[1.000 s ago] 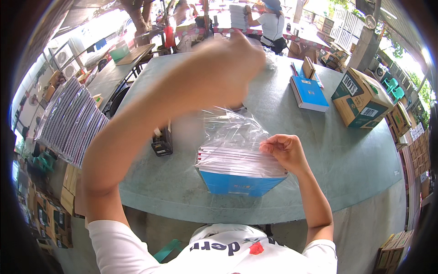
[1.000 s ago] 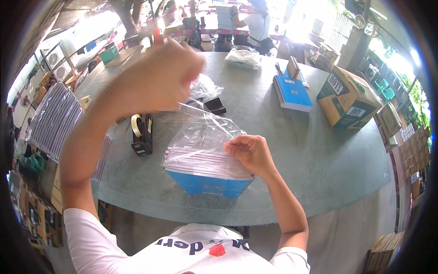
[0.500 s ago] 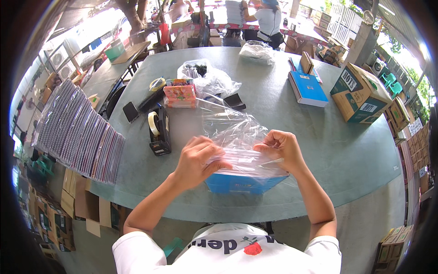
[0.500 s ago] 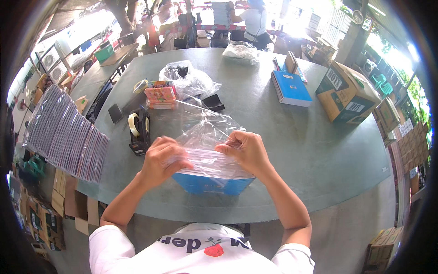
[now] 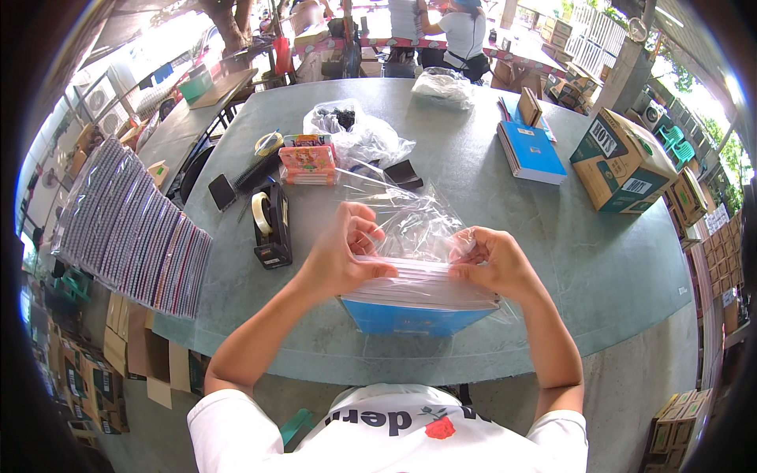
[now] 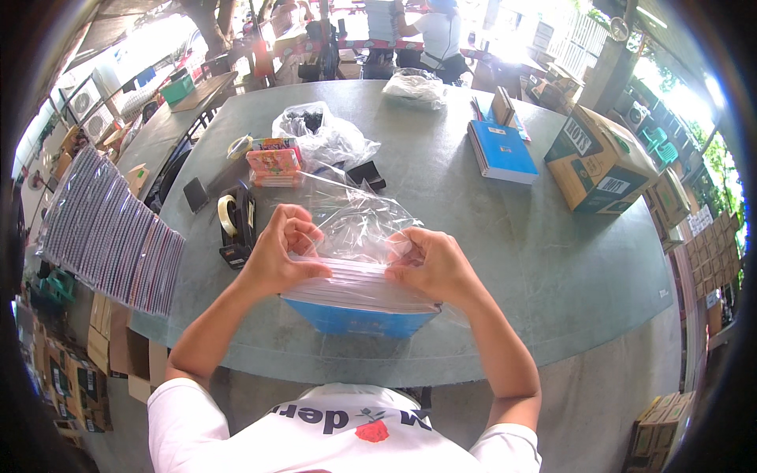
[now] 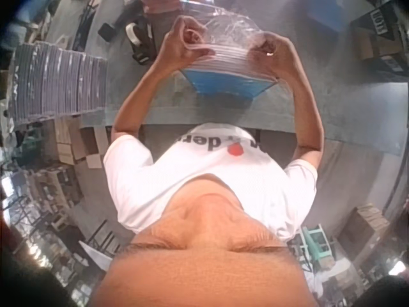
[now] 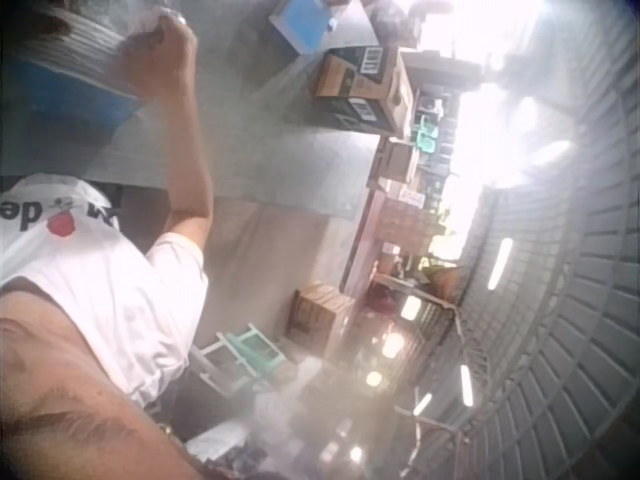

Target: The person places stacks of notebooks into plastic bags, seals them with tape, and moves the bags aside. They also unpack small containers from a large plastic bag on the table.

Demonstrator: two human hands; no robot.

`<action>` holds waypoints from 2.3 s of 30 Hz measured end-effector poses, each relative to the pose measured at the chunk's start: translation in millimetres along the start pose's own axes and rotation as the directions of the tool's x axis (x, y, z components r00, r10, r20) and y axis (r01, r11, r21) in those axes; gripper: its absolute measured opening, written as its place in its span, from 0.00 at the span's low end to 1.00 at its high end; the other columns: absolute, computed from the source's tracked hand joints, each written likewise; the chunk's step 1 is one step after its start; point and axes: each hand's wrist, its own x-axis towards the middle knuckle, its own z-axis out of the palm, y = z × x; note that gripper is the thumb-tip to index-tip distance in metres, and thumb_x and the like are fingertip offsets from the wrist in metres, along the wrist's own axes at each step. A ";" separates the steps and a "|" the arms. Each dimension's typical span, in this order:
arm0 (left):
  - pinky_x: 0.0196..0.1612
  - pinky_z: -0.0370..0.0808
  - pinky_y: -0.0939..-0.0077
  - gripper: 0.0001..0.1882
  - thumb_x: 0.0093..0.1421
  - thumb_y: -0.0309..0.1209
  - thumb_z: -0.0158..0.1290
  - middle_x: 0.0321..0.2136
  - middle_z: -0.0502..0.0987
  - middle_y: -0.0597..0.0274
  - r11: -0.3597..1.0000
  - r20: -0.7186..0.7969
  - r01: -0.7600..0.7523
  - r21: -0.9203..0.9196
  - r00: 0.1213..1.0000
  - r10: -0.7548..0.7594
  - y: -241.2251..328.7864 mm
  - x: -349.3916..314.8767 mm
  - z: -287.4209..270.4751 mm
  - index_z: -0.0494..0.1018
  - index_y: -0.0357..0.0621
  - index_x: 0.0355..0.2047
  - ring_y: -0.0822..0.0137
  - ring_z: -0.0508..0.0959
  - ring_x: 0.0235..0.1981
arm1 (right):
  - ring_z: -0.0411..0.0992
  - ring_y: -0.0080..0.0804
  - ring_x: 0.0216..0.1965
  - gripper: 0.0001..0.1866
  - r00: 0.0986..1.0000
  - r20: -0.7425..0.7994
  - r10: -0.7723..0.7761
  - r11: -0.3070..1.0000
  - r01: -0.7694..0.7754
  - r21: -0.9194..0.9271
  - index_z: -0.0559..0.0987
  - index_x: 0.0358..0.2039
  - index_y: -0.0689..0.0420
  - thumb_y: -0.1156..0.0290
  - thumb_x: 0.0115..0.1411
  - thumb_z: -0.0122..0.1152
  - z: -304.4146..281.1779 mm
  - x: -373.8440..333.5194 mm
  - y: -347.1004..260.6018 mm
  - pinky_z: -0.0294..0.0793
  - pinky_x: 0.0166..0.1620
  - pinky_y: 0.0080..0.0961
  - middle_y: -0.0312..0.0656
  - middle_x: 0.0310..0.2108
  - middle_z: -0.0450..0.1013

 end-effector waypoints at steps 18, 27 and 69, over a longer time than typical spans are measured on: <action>0.44 0.71 0.68 0.21 0.45 0.28 0.59 0.35 0.74 0.59 0.623 0.527 -0.587 0.517 0.792 0.308 34.7 -16.2 2.8 0.73 0.41 0.42 0.59 0.72 0.38 | 0.70 0.37 0.39 0.09 0.862 0.402 -0.310 0.462 0.506 -0.728 0.75 0.28 0.59 0.80 0.43 0.57 13.2 -9.9 -45.4 0.72 0.41 0.29 0.39 0.30 0.71; 0.37 0.78 0.71 0.08 0.48 0.27 0.59 0.35 0.75 0.59 0.143 0.340 -0.668 0.730 0.537 0.772 -12.0 -56.5 26.3 0.73 0.40 0.27 0.65 0.74 0.36 | 0.61 0.45 0.56 0.25 0.881 0.367 -0.300 0.581 0.474 -0.662 0.64 0.54 0.61 0.63 0.59 0.51 -6.8 -46.8 -33.1 0.58 0.58 0.39 0.52 0.54 0.63; 0.31 0.75 0.60 0.08 0.46 0.29 0.56 0.25 0.78 0.48 -0.019 -0.570 0.621 0.784 0.708 -0.417 -162.0 -102.6 -159.0 0.78 0.40 0.27 0.51 0.79 0.28 | 0.62 0.45 0.49 0.47 0.901 0.407 -0.148 0.570 0.414 -0.710 0.53 0.62 0.52 0.70 0.42 0.68 36.3 -3.4 -31.9 0.59 0.53 0.38 0.46 0.51 0.61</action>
